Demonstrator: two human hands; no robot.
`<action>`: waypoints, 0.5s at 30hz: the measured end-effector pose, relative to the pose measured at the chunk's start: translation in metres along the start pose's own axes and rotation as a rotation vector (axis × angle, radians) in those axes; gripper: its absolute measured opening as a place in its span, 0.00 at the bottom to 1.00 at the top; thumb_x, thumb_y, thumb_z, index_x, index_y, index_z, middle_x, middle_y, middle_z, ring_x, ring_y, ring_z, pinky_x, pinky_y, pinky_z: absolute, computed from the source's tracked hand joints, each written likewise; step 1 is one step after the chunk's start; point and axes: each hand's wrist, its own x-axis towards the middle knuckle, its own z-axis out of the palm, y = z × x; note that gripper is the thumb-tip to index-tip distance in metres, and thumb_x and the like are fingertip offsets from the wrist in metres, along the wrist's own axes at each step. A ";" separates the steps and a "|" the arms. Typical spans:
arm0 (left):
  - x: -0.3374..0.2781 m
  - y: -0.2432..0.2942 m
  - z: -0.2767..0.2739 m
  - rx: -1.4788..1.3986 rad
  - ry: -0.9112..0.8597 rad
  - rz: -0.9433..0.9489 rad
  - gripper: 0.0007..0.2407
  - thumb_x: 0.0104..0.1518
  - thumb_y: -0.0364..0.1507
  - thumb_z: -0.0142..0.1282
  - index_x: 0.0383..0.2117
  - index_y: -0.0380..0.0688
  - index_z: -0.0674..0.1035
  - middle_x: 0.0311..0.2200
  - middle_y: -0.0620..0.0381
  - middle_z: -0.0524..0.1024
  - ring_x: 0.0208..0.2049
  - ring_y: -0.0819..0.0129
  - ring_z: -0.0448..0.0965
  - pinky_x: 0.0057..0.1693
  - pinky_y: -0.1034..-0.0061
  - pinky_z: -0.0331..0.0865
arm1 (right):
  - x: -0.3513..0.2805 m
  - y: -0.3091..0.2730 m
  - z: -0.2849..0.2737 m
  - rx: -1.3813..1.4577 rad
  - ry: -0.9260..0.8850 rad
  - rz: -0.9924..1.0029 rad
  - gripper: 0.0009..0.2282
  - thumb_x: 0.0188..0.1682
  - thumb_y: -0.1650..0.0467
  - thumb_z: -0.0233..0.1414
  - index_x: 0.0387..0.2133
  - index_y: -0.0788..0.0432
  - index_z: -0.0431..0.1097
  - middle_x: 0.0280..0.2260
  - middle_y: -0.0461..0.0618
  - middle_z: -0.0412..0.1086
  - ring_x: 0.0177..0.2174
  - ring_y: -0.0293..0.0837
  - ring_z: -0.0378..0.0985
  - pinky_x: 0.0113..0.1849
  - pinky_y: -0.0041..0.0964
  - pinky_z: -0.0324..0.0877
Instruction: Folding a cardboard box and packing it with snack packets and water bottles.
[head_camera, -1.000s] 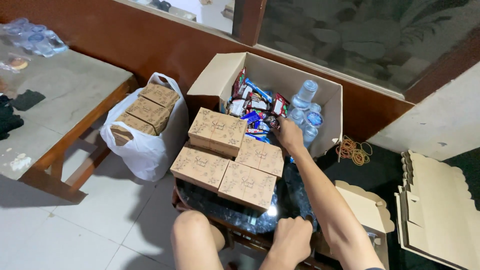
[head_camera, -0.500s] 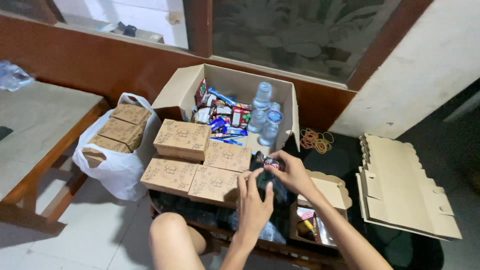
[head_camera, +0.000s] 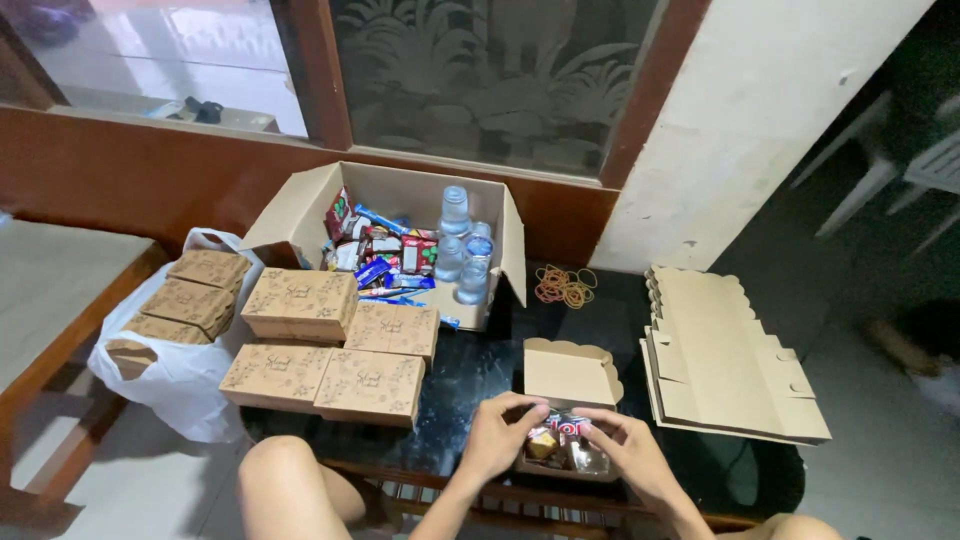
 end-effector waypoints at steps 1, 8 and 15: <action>0.000 0.000 0.000 0.001 -0.003 0.001 0.09 0.54 0.35 0.65 0.36 0.49 0.89 0.39 0.59 0.87 0.42 0.73 0.85 0.51 0.80 0.74 | 0.000 0.003 -0.001 0.002 0.002 0.000 0.18 0.44 0.71 0.60 0.48 0.65 0.81 0.46 0.68 0.81 0.43 0.56 0.85 0.40 0.45 0.81; 0.004 -0.013 0.000 -0.042 0.019 -0.083 0.12 0.57 0.38 0.59 0.40 0.50 0.89 0.42 0.59 0.84 0.44 0.72 0.82 0.47 0.80 0.74 | 0.004 0.011 0.006 0.022 0.067 -0.027 0.16 0.45 0.74 0.60 0.47 0.69 0.81 0.41 0.67 0.82 0.37 0.53 0.85 0.37 0.40 0.80; -0.006 0.006 -0.003 -0.270 0.026 -0.248 0.13 0.56 0.36 0.62 0.42 0.42 0.85 0.34 0.47 0.86 0.34 0.62 0.89 0.30 0.75 0.80 | -0.003 0.007 0.010 0.106 0.054 0.003 0.17 0.47 0.74 0.58 0.48 0.72 0.78 0.41 0.71 0.81 0.33 0.55 0.85 0.37 0.41 0.80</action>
